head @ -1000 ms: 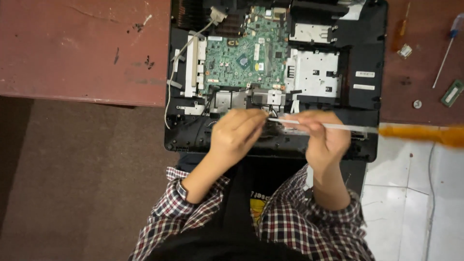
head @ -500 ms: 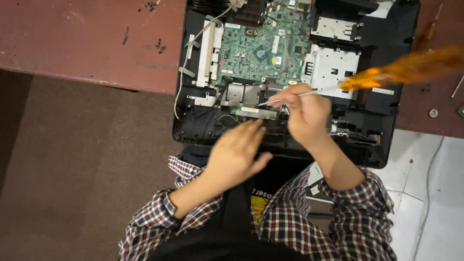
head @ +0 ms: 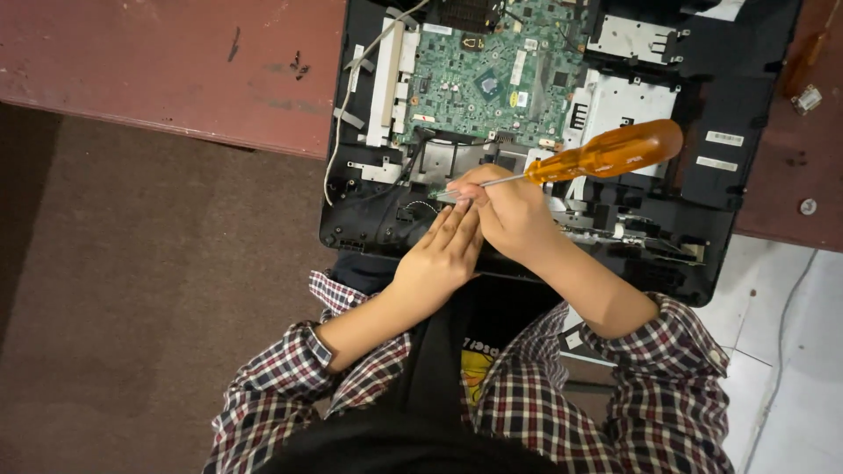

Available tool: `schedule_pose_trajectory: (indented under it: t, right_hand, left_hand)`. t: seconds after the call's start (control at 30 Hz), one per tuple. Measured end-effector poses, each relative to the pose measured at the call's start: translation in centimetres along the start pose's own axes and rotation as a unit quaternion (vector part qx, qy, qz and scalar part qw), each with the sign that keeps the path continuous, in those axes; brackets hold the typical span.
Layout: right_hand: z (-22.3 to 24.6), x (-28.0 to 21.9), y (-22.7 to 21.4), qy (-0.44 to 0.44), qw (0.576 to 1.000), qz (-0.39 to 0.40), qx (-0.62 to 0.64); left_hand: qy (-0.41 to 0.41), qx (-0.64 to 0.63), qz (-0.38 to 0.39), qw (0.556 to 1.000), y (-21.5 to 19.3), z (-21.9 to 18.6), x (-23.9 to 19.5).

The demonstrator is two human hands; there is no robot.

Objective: The person works on a disassembled electronic device resting on their lap, using a screwdriver to remove screws and detach internal components. They handle a small circuit board and various connectors, manipulating them with their hands and tools.

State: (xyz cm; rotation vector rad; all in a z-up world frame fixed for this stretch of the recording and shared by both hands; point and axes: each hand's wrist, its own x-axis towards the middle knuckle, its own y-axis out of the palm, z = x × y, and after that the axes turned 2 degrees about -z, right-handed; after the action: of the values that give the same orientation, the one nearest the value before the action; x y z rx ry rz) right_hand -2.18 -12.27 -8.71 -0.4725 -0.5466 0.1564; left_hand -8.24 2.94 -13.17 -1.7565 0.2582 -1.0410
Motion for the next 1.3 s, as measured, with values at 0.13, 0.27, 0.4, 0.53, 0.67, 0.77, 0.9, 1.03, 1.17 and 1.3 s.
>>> schedule_pose_trajectory:
  t: [0.13,0.27,0.4,0.53,0.67,0.77,0.9,1.03,1.17,1.3]
  right_hand:
    - [-0.1,0.1,0.3,0.008,1.000,0.004,0.009]
    - [-0.3,0.2,0.5,0.005,1.000,0.010,0.004]
    - [-0.5,0.2,0.5,0.025,1.000,0.018,-0.003]
    - [-0.6,0.3,0.5,0.026,0.999,0.014,-0.011]
    - [-0.2,0.5,0.4,0.033,0.999,0.014,-0.014]
    - [-0.4,0.4,0.4,0.030,0.999,0.011,-0.017]
    - [-1.3,-0.1,0.6,0.006,0.999,0.010,-0.032]
    - [-0.6,0.4,0.5,-0.022,0.996,0.026,-0.084]
    - [-0.5,0.1,1.1,-0.047,0.987,0.042,-0.150]
    - [-0.6,0.2,0.0,0.016,0.987,0.156,-0.048]
  left_hand:
    - [-0.001,0.003,-0.002,1.000,0.2,0.0,0.0]
    - [-0.005,-0.004,0.001,1.000,0.0,0.0,0.0]
    - [-0.009,-0.013,0.016,1.000,0.3,0.0,-0.4]
    - [-0.010,-0.026,0.021,0.999,0.5,0.0,-0.6]
    - [-0.007,-0.030,0.041,0.999,0.6,0.0,-0.8]
    - [-0.008,-0.031,0.049,0.998,0.6,0.1,-0.8]
    - [-0.010,-0.039,0.071,0.997,0.3,0.0,-0.8]
    - [-0.007,-0.045,0.075,0.996,0.9,0.1,-1.1]
    - [-0.009,-0.047,0.064,0.997,0.8,0.1,-1.0]
    - [-0.025,-0.083,0.025,0.996,-0.2,0.2,-0.5]
